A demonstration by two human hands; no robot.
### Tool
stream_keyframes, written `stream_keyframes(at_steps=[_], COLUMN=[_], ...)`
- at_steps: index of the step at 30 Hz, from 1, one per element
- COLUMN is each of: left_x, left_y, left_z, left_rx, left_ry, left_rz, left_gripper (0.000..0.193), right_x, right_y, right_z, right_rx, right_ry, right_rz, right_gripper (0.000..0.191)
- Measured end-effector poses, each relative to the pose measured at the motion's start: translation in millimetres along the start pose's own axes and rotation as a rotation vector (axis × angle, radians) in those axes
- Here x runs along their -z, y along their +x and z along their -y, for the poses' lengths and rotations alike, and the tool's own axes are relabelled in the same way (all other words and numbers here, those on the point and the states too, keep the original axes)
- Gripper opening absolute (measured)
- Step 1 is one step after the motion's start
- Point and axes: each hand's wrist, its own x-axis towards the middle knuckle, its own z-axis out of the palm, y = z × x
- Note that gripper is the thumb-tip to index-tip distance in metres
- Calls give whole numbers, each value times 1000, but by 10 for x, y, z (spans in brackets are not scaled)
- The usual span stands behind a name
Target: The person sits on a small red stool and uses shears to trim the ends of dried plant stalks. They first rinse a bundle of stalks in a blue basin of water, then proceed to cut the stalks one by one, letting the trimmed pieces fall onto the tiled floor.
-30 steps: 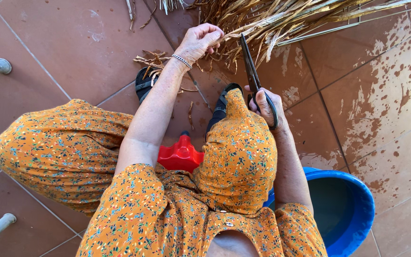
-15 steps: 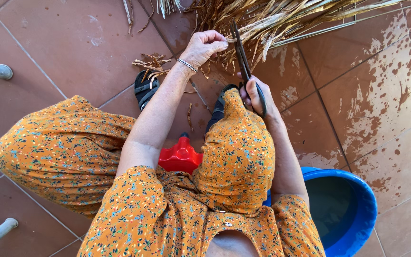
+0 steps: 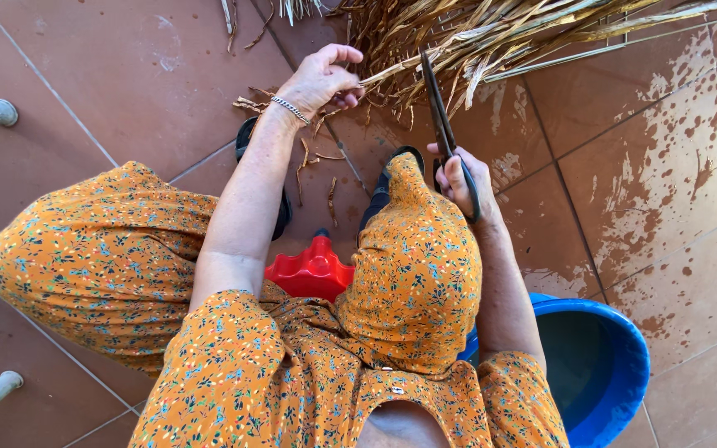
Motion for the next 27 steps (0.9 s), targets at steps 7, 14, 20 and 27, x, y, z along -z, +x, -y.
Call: stream_keyframes(at_steps=[7, 14, 20, 27], left_x=[98, 86, 157, 416], left_y=[-92, -130, -62, 56], left_z=[107, 237, 388, 659], left_rx=[-76, -106, -76, -61], left_ry=[10, -95, -87, 986], left_rz=[-33, -36, -62, -210], left_gripper=[28, 20, 19, 28], right_x=[70, -256, -347, -111], right_y=[146, 499, 477, 386], right_z=[-283, -304, -353, -211], right_rx=[40, 92, 98, -98], right_ry=[-144, -301, -307, -52], right_rz=[176, 168, 127, 28], right_gripper=[85, 80, 70, 83])
